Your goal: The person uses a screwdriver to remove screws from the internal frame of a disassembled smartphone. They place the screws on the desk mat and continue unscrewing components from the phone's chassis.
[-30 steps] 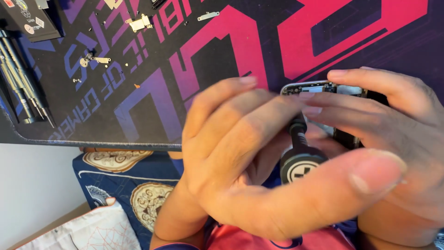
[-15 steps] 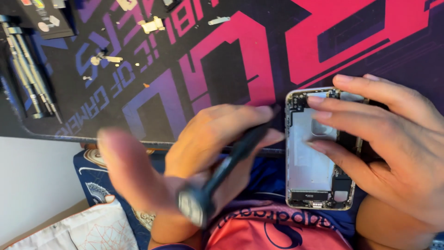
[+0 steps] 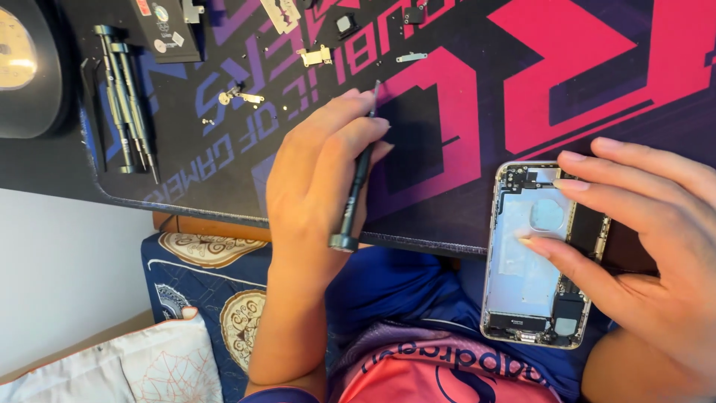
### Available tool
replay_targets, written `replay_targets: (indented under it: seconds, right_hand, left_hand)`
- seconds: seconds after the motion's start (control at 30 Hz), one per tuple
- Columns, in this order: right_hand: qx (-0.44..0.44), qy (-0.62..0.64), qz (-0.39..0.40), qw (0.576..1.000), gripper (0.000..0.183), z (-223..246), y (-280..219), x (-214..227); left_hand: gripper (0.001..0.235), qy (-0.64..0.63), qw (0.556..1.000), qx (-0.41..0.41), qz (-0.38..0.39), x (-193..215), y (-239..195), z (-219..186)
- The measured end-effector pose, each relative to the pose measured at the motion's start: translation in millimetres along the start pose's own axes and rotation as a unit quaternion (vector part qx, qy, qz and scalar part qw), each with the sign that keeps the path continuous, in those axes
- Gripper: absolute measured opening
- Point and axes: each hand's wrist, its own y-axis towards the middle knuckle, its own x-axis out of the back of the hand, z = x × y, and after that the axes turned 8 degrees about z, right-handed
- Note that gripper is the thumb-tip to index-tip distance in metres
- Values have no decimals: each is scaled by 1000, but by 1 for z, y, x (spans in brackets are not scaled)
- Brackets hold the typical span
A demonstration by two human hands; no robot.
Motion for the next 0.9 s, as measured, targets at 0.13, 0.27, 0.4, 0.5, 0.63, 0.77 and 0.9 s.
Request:
replay_targets:
  seconds: [0.13,0.27,0.4,0.5,0.63,0.77,0.9]
  right_hand:
    - [3,-13,4,1000,57,-2,0,0]
    - [-4,-2,4,1000,57,-1,0,0]
    - [-12,6,5,1000,57,1,0,0]
    - [-12,10,3,1000,56,1,0,0]
    - [-9,-2,9,1000,58,-3,-1,0]
    - [13,-8,-4,1000,53,5,8,5]
    - [20,-13,-11,1000,47,8,10,8]
  left_hand:
    - [10,38,997,6,66,0,4,1]
    - [6,80,994,-12,79,-3,2,4]
    - [8,28,996,10,81,-5,-4,6]
    - [22,-8,997,26,66,-9,-8,10]
    - [49,-75,994,56,57,-14,-13,18]
    - [26,-197,979,-22,-44,-23,-20,-9]
    - [24,-370,929,19,-28,-34,-18,-33]
